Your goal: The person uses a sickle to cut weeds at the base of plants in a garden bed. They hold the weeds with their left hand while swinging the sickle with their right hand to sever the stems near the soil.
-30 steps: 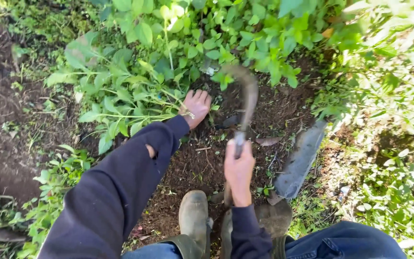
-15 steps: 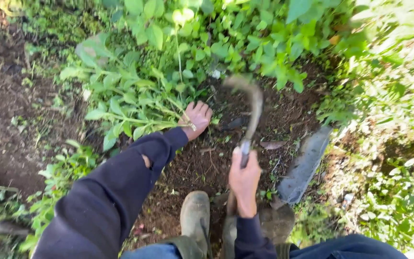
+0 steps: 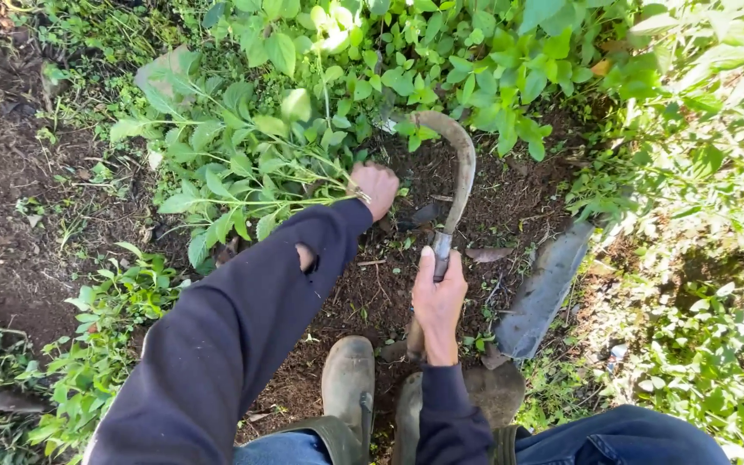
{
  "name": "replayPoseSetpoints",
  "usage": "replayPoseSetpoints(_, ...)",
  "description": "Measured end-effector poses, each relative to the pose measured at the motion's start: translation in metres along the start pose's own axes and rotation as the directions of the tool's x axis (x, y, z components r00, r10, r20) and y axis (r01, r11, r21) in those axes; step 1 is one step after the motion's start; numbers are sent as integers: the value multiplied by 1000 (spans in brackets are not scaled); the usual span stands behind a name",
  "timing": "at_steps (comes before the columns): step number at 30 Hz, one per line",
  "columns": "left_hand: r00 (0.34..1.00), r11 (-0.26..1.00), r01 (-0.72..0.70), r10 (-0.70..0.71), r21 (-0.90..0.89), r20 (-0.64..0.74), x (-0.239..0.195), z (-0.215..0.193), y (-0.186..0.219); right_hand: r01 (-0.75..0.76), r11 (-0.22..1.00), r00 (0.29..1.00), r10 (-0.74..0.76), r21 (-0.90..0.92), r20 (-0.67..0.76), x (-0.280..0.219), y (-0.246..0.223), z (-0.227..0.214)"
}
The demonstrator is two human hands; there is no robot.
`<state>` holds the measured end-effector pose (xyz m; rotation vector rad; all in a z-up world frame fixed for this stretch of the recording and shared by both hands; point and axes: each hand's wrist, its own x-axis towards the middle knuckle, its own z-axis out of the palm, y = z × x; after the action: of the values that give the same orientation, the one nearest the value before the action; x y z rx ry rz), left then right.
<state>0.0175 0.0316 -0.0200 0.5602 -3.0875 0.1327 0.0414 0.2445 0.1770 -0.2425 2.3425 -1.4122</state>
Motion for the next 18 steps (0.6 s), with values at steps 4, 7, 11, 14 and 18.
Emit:
replayPoseSetpoints(4,997,996,-79,80,-49,19,-10,18,-27,-136,980,963,165,-142,214,-6,32,-1)
replayPoseSetpoints(7,993,993,-113,114,-29,35,-31,-1,-31,-148,985,978,160,-93,131,-18,-19,-22)
replayPoseSetpoints(11,987,987,-159,160,-34,6,-43,-15,-43,-30,999,991,35,-38,128,-15,-27,-9)
replayPoseSetpoints(14,975,974,-224,223,-33,-20,-52,-22,-41,-94,987,975,118,-133,190,-22,-10,-13)
replayPoseSetpoints(18,951,950,-299,305,-91,53,-99,-34,-36,-86,996,989,88,-17,120,-18,-30,-24)
